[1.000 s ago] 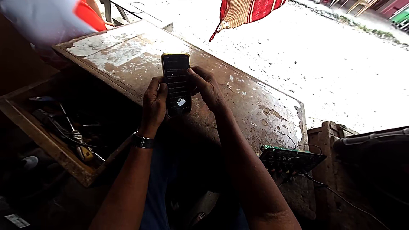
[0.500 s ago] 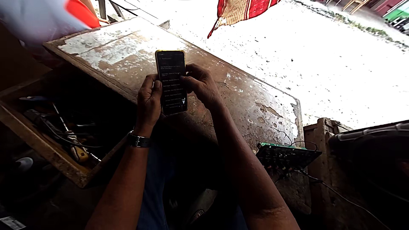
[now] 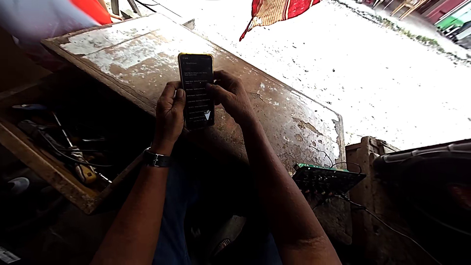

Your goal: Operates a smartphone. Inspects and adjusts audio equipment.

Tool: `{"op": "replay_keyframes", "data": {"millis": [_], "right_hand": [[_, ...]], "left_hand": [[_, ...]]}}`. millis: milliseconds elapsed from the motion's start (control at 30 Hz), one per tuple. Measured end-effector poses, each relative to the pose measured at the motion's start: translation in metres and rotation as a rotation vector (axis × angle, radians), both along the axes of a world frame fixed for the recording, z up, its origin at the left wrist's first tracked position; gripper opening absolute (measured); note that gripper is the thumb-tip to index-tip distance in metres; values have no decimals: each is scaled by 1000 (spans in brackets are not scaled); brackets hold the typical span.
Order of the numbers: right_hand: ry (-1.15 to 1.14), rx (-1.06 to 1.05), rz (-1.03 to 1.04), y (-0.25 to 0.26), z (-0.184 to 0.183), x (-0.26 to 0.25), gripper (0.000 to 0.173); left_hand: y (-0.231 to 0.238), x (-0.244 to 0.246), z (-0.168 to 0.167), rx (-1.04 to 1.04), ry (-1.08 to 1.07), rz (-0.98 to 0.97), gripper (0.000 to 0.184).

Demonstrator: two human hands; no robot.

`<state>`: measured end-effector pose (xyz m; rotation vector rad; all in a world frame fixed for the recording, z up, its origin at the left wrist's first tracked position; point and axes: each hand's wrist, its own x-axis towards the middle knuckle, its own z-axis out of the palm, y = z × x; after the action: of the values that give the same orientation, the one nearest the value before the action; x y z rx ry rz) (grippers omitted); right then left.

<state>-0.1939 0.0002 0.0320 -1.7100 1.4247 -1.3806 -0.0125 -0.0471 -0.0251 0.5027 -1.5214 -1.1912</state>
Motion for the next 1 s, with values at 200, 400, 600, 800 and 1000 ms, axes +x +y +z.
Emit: {"op": "replay_keyframes", "data": {"millis": [200, 400, 600, 800, 1000], "right_hand": [[-25, 9, -3, 1, 0, 0, 27], [-46, 30, -21, 3, 3, 2, 28], [-40, 30, -35, 3, 4, 2, 32], [-55, 37, -34, 3, 4, 2, 30], [-52, 39, -23, 2, 3, 2, 27]], "left_hand": [[1, 0, 1, 18, -9, -3, 25], [0, 0, 1, 21, -18, -8, 25], [0, 0, 2, 31, -28, -5, 25], [0, 0, 2, 40, -29, -10, 25], [0, 1, 3, 36, -24, -25, 25]]}}
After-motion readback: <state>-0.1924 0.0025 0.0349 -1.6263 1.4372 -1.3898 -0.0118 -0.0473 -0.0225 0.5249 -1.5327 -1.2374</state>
